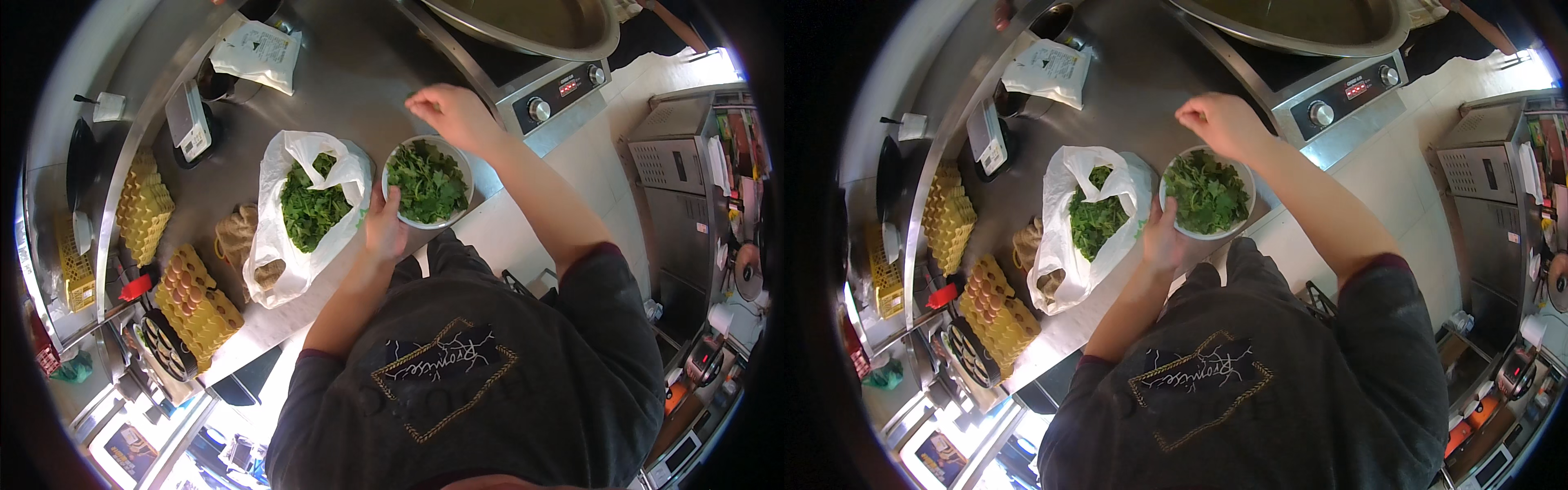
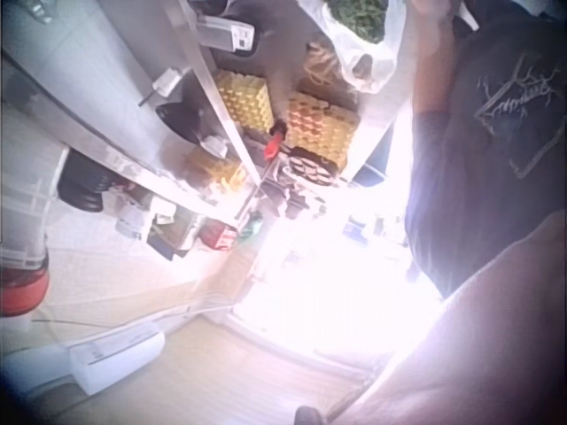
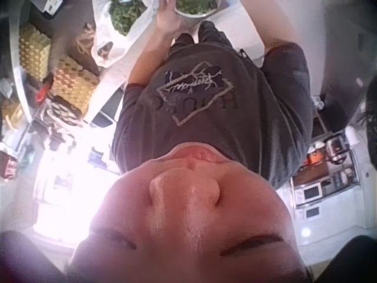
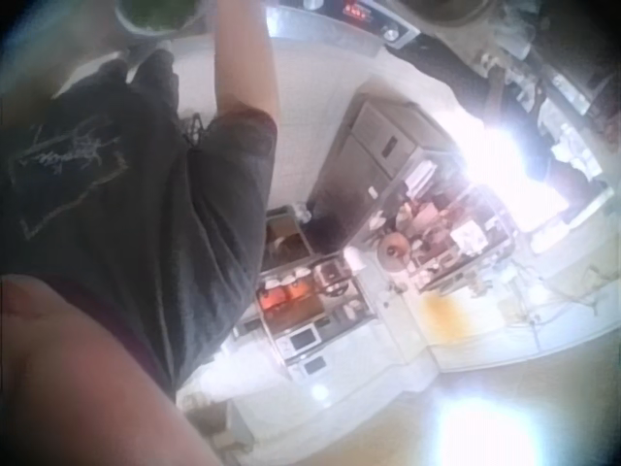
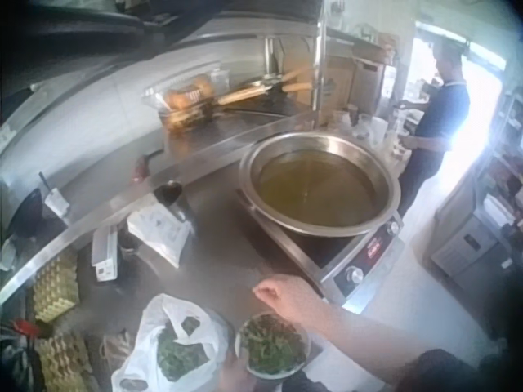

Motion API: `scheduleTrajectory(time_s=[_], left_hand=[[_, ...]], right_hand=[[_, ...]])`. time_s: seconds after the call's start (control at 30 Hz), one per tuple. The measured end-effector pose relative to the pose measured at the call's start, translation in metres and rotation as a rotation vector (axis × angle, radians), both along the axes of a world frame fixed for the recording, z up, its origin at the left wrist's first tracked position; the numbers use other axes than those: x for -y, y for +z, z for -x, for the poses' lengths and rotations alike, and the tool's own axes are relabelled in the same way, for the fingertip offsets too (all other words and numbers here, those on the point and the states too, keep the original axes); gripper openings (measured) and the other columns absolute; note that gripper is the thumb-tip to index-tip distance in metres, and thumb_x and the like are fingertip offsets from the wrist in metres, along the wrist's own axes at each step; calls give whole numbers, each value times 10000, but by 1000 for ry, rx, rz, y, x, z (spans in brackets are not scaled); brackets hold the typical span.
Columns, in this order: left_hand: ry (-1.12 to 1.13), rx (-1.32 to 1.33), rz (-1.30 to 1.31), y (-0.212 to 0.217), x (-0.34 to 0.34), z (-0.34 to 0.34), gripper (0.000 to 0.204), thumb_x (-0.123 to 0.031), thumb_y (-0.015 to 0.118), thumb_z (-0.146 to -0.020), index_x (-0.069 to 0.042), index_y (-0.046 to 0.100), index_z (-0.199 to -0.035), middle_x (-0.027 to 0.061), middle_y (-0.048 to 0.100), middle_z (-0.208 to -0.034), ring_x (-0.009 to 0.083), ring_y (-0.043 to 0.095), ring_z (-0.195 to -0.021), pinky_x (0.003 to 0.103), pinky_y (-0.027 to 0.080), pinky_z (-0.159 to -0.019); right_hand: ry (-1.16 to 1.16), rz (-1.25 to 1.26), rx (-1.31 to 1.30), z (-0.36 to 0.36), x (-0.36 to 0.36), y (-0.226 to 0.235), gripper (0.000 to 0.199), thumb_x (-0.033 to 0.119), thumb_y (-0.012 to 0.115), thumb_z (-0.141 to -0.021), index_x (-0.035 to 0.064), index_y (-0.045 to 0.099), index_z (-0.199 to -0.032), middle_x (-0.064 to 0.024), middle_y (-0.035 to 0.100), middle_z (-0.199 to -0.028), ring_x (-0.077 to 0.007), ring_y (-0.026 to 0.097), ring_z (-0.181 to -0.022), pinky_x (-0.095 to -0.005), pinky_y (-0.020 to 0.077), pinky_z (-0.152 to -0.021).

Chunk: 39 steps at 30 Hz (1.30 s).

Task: The person scoops rice into multiple bowls, then adds chopped green vegetables, a brown meat sauce, and a halved hard-boiled egg to each. They place lids on the bowls and arrange them on the counter.

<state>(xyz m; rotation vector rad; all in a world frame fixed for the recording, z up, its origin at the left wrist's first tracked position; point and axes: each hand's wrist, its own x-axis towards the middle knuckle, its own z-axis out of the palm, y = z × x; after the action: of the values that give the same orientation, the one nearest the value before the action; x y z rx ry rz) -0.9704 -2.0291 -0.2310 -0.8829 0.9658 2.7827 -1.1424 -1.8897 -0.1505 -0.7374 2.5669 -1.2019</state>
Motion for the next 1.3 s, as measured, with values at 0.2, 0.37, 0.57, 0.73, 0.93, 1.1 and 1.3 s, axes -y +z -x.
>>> scheduleTrajectory(time_s=[0.2,0.37,0.57,0.73,0.93,1.1,1.3], left_hand=[[-9,-34,-74,1,0,-20,459,-122,457,-1010,-81,299,-1439,112,483,-1343,260,495,-1226,443,438,-1030],[-30,-71,-87,1,3,-23,455,-144,482,-1007,-77,305,-1420,107,489,-1335,236,508,-1217,429,468,-1004],[-202,-30,-84,17,-16,-10,428,-149,498,-1001,-85,335,-1391,95,485,-1333,224,501,-1213,415,461,-1007],[-499,-33,-85,48,-80,11,406,-172,494,-1004,-134,349,-1382,81,488,-1317,221,517,-1187,401,478,-972],[-839,-7,-108,61,-208,45,390,-198,474,-1015,-146,348,-1379,75,496,-1288,218,527,-1168,399,488,-950],[-1059,-101,-145,63,-347,81,411,-201,457,-1021,-144,309,-1400,88,470,-1314,222,510,-1195,408,469,-983],[-1301,-137,-142,69,-525,94,414,-210,445,-1023,-139,306,-1407,88,463,-1339,239,505,-1209,427,460,-996]], right_hand=[[-127,-381,-363,61,43,-101,166,158,618,-854,69,682,-979,-135,683,-981,-313,651,-927,-422,516,-803],[-7,-339,22,25,19,-45,192,162,618,-845,99,676,-1017,-127,666,-1082,-298,631,-1000,-393,506,-851],[82,-257,137,-80,-70,60,261,130,613,-836,115,671,-1090,-126,664,-1086,-300,627,-1002,-372,501,-844],[-124,-179,276,-122,-155,103,392,3,551,-845,99,617,-1220,-104,676,-1067,-254,636,-981,-353,499,-844],[-527,-96,483,-147,-271,131,411,-11,557,-841,99,594,-1235,-104,675,-1059,-225,655,-864,-365,520,-780],[-582,-172,241,-159,-396,136,504,101,693,-780,117,562,-1267,-121,631,-1103,-241,655,-839,-377,525,-793],[-788,-151,209,-208,-545,146,497,51,596,-794,34,521,-1285,-149,573,-1215,-293,600,-1042,-399,503,-878]])
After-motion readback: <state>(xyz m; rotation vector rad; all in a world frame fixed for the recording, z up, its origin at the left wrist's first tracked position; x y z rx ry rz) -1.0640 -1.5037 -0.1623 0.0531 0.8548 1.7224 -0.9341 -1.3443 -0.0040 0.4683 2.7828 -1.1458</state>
